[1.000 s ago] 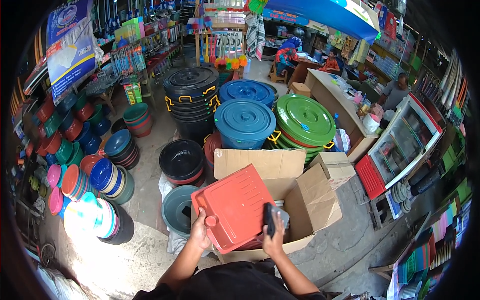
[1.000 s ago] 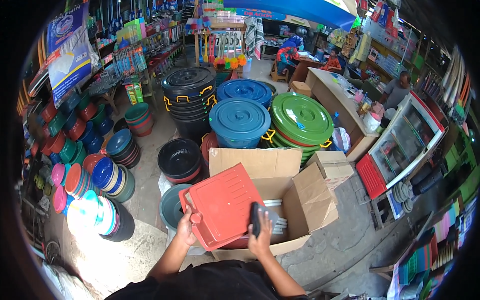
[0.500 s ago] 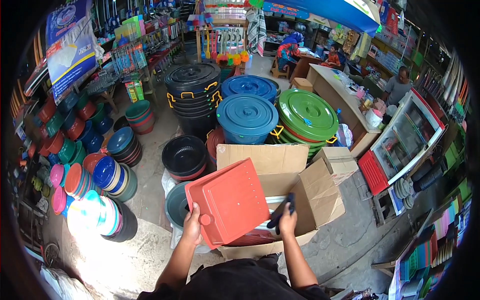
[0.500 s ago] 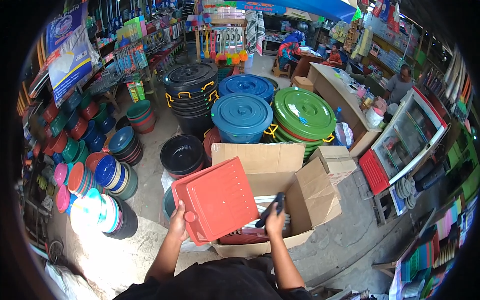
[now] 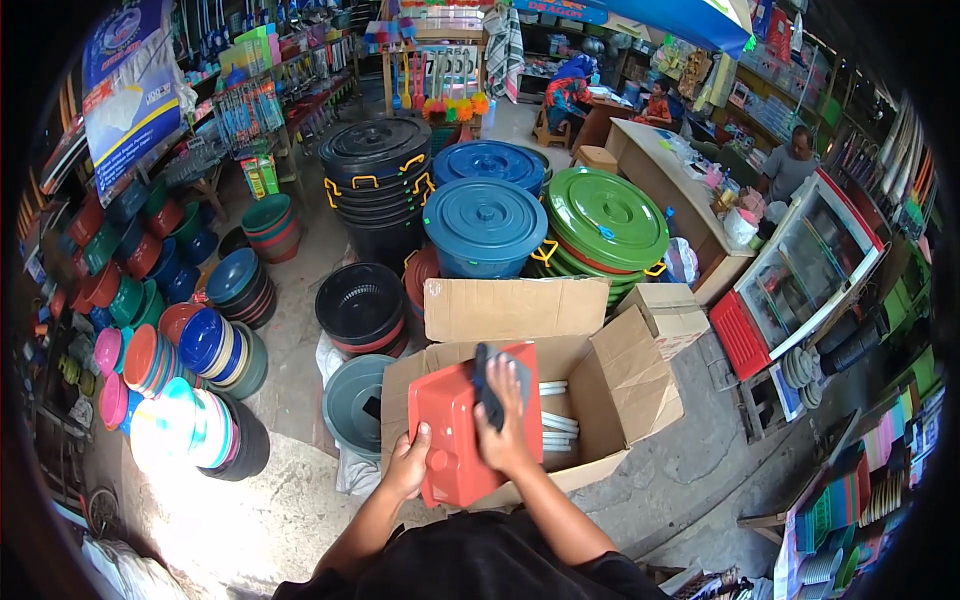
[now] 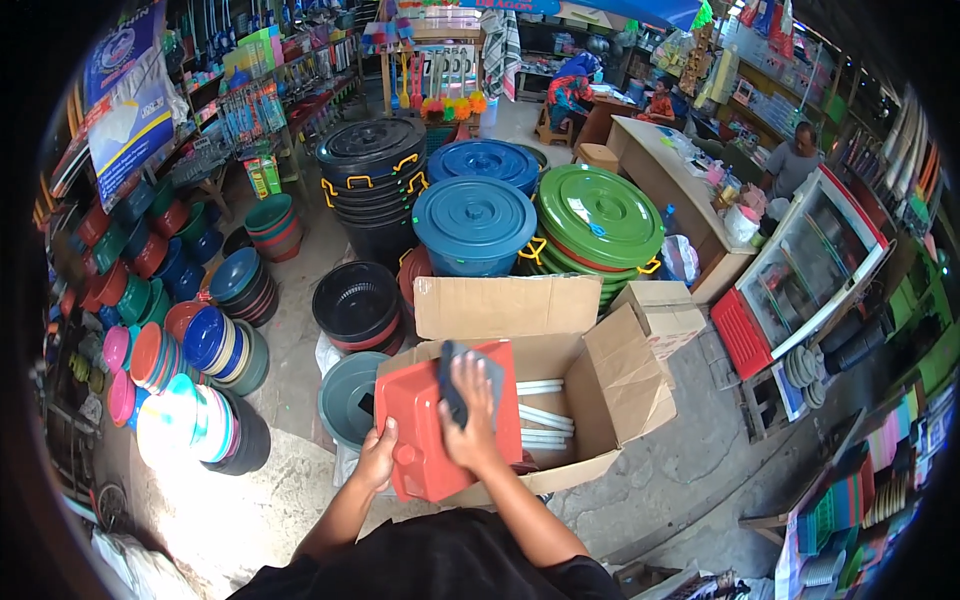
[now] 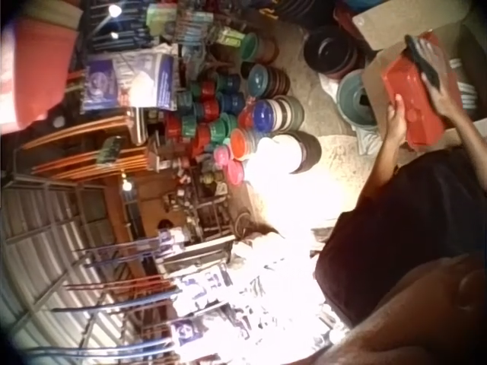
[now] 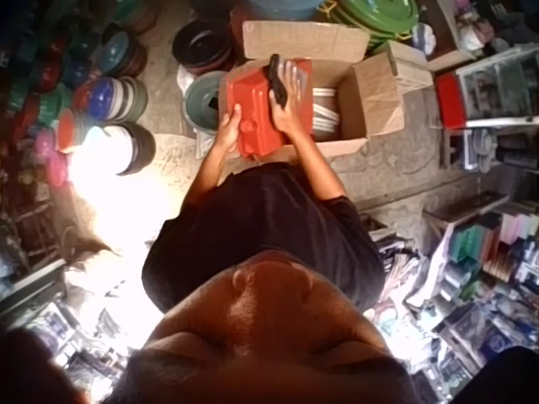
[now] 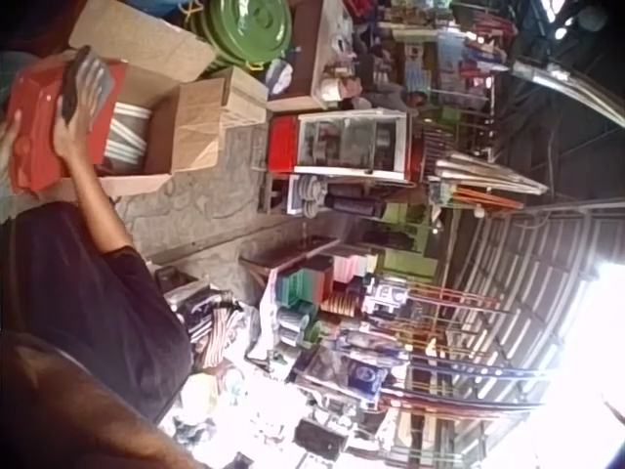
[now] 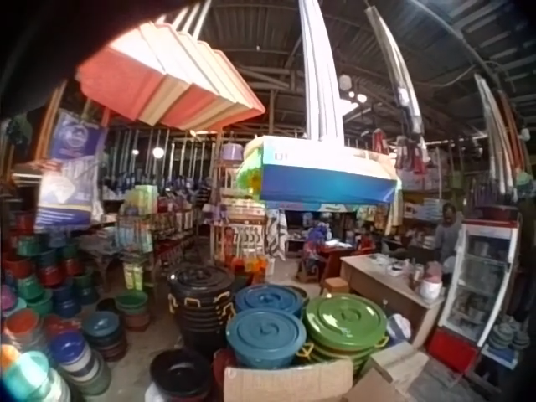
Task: Wiping dustpans and attaching handles in a cleaning supply store.
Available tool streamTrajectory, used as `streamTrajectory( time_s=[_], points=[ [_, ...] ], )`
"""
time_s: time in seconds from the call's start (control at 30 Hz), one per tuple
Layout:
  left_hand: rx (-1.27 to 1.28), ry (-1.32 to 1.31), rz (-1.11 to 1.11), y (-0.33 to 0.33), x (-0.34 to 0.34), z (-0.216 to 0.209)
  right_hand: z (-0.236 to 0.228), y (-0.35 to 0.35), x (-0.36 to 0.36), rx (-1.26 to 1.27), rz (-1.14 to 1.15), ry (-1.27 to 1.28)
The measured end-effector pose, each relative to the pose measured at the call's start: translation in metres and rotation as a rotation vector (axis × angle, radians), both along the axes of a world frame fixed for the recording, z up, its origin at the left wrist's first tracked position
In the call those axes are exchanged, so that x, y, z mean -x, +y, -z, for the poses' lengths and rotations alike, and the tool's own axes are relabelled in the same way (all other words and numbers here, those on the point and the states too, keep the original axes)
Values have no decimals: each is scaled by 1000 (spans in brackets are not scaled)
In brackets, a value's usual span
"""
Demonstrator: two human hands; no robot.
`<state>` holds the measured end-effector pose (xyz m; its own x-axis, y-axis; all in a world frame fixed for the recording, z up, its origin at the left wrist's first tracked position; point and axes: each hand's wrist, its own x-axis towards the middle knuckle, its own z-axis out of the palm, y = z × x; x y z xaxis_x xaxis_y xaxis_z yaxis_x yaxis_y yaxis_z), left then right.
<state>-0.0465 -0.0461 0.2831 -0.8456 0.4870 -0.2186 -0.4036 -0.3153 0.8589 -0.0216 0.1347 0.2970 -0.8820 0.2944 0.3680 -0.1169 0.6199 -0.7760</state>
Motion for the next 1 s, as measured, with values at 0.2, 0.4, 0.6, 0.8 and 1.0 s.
streamTrajectory(
  time_s=[0.2,0.4,0.6,0.8,1.0],
  points=[
    [-57,41,-44,-2,-3,-9,72,47,-3,23,165,-137],
    [-79,-49,-205,-3,18,3,77,-19,-71,193,-85,-193],
    [-285,-252,-270,-29,51,27,122,5,-137,623,224,-573],
    [231,147,-85,-16,19,12,125,64,-157,792,596,-379],
    [708,1179,532,13,-13,18,80,66,-97,1428,381,-451]
  ],
)
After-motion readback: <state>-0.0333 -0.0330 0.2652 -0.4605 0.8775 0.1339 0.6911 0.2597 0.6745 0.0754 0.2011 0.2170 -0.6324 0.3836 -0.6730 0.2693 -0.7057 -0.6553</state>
